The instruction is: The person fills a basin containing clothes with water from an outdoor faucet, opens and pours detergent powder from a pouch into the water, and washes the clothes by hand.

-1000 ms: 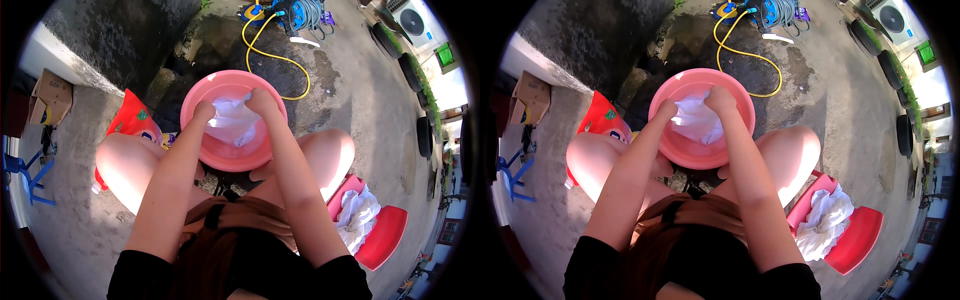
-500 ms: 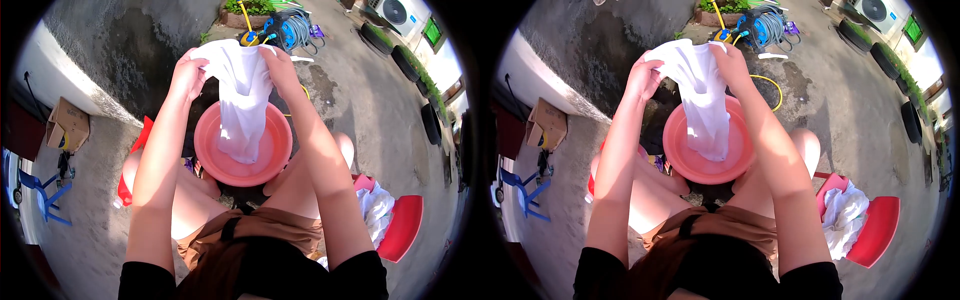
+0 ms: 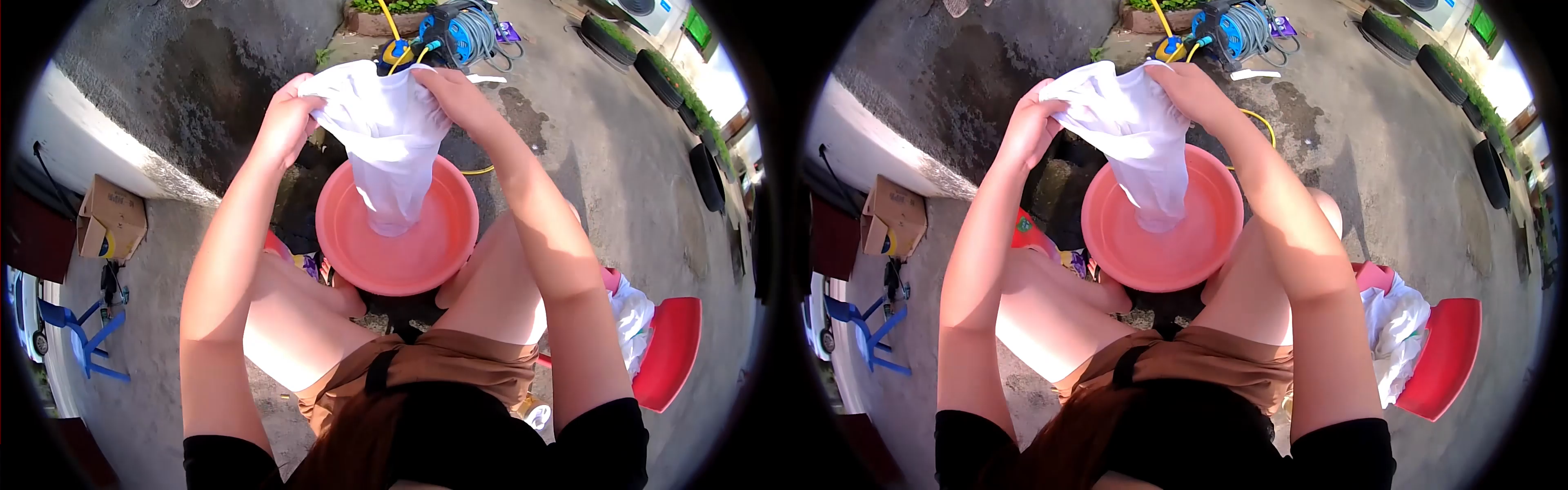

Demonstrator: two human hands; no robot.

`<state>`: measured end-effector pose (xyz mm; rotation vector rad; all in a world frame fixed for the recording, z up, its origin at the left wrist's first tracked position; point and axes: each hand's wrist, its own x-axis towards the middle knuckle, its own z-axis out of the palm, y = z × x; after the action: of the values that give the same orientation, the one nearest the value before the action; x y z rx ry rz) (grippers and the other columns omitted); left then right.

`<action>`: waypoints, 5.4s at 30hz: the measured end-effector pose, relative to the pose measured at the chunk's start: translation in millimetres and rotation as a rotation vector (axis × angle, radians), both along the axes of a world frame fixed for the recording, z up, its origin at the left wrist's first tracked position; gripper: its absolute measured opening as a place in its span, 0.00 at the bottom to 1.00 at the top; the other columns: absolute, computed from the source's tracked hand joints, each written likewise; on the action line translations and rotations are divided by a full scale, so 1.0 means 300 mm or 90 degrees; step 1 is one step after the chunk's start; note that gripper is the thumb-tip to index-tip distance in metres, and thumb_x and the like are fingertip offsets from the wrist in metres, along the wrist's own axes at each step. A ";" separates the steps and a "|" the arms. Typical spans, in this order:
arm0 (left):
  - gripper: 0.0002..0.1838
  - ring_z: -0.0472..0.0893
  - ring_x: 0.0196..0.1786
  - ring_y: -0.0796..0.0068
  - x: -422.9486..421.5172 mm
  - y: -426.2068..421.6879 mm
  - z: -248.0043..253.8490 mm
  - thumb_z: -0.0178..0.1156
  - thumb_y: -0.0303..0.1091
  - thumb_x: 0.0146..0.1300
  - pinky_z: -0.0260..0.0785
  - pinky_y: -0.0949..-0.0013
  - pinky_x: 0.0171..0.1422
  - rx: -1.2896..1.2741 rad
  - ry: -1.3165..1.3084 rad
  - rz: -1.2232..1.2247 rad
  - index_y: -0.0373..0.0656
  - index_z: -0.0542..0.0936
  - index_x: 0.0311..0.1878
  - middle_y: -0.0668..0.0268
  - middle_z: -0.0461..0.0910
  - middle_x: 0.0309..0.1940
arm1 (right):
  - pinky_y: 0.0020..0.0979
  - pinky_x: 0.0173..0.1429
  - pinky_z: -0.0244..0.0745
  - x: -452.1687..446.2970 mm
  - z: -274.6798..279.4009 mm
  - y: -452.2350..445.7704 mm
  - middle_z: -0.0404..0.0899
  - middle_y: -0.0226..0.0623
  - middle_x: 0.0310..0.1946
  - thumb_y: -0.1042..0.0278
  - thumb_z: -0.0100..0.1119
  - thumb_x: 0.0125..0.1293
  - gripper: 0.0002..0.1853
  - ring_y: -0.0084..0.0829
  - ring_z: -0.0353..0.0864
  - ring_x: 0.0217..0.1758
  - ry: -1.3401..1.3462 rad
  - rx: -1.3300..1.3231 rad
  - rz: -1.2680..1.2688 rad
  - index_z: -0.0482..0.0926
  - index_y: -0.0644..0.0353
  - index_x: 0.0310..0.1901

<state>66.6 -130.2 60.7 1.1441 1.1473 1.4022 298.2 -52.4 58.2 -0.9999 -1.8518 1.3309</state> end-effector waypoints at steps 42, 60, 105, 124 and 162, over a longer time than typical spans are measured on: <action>0.28 0.79 0.41 0.57 -0.613 -0.712 -0.274 0.58 0.53 0.54 0.69 0.63 0.47 -0.554 0.836 0.102 0.37 0.76 0.48 0.54 0.80 0.38 | 0.30 0.48 0.71 -0.129 -0.319 -0.135 0.78 0.40 0.38 0.67 0.50 0.61 0.16 0.30 0.77 0.41 -0.348 0.055 0.248 0.73 0.61 0.51; 0.18 0.64 0.22 0.83 -0.658 -0.702 -0.338 0.51 0.44 0.64 0.56 0.74 0.27 -0.570 0.440 0.078 0.40 0.71 0.24 0.73 0.66 0.16 | 0.27 0.45 0.72 -0.210 -0.338 -0.185 0.79 0.37 0.36 0.70 0.52 0.60 0.11 0.26 0.77 0.36 -0.266 0.005 0.262 0.77 0.63 0.44; 0.11 0.79 0.43 0.63 -0.740 -1.020 -0.373 0.42 0.29 0.67 0.74 0.69 0.50 0.093 -0.380 0.695 0.29 0.67 0.44 0.46 0.76 0.44 | 0.34 0.40 0.75 -1.149 -0.359 -0.677 0.79 0.49 0.25 0.60 0.53 0.60 0.14 0.40 0.81 0.31 -0.257 -0.014 0.381 0.77 0.66 0.32; 0.18 0.77 0.33 0.79 -0.804 -1.159 -0.284 0.49 0.35 0.64 0.74 0.79 0.42 -0.168 -0.325 0.550 0.26 0.74 0.45 0.59 0.79 0.34 | 0.36 0.50 0.73 -1.164 -0.373 -0.654 0.78 0.53 0.39 0.60 0.61 0.52 0.20 0.44 0.79 0.46 -0.239 0.020 0.356 0.74 0.69 0.40; 0.11 0.74 0.40 0.62 -0.702 -0.789 -0.275 0.66 0.37 0.44 0.65 0.62 0.47 -0.222 0.899 0.094 0.38 0.80 0.27 0.62 0.77 0.27 | 0.32 0.37 0.74 -1.197 -0.450 -0.626 0.80 0.45 0.29 0.59 0.61 0.53 0.15 0.34 0.80 0.31 -0.236 0.008 0.388 0.76 0.63 0.34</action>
<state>-144.0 -367.1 -21.8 1.8183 2.3256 0.2460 -61.0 -240.1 -76.8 -0.7324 -2.5840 1.5374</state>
